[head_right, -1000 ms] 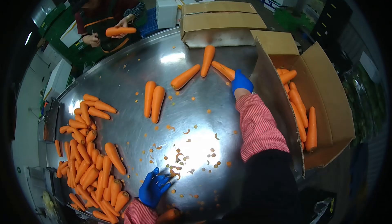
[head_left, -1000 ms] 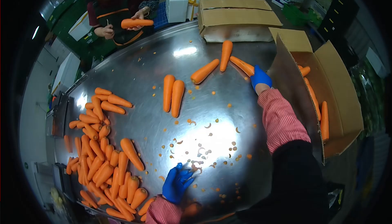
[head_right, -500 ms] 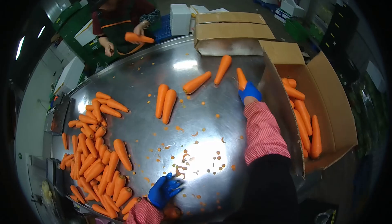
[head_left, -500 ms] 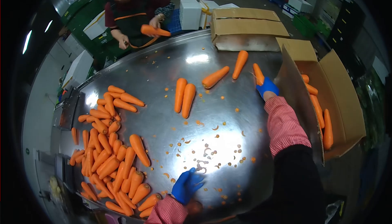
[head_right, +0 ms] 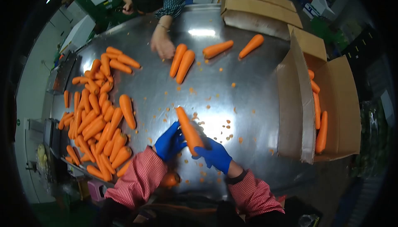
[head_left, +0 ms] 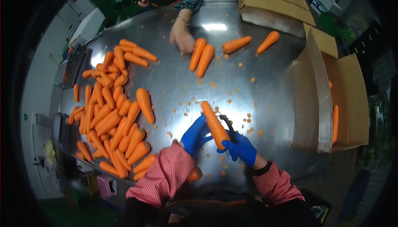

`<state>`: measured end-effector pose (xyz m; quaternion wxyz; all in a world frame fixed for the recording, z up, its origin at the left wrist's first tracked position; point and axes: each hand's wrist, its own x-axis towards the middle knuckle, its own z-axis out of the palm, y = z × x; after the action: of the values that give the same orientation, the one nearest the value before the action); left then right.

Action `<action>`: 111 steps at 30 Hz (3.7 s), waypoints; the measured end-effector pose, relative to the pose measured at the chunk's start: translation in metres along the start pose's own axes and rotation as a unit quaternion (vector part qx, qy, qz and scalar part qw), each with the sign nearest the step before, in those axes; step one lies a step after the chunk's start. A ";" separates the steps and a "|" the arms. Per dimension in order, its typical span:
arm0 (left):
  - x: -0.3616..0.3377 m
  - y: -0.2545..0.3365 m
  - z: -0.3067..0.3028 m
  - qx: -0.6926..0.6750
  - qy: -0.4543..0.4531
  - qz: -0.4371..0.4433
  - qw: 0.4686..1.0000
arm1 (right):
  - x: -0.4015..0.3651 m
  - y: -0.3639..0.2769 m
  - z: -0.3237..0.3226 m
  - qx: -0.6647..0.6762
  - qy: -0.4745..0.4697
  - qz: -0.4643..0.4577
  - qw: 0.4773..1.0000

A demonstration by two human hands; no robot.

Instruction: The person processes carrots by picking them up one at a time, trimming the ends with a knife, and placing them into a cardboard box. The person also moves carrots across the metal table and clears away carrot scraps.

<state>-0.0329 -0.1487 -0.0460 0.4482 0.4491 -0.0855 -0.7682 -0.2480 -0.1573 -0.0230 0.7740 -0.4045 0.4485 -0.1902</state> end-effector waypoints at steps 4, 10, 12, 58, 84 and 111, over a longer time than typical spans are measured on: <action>-0.035 -0.004 0.009 0.092 -0.032 0.117 0.988 | -0.014 -0.003 0.016 -0.242 0.109 -0.114 0.957; -0.086 -0.008 0.012 0.330 0.096 0.136 0.929 | -0.023 -0.038 0.032 -0.558 0.199 -0.402 0.698; -0.094 -0.009 0.012 0.383 0.061 0.235 0.892 | -0.024 -0.048 0.044 -0.587 0.213 -0.417 0.660; -0.132 0.067 -0.166 0.096 0.201 0.406 0.886 | 0.018 -0.001 0.016 -0.430 0.242 -0.242 0.836; -0.045 0.016 -0.059 -0.157 0.138 0.067 0.976 | 0.222 -0.139 -0.060 -0.653 0.141 -0.192 0.718; -0.126 -0.017 -0.002 0.436 0.067 0.345 0.828 | -0.037 -0.056 0.073 -0.627 0.177 -0.426 0.628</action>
<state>-0.0173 -0.0420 0.0216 0.4465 0.5896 -0.5305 -0.4142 -0.2017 -0.1334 0.0609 0.0718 -0.8966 0.3658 -0.2391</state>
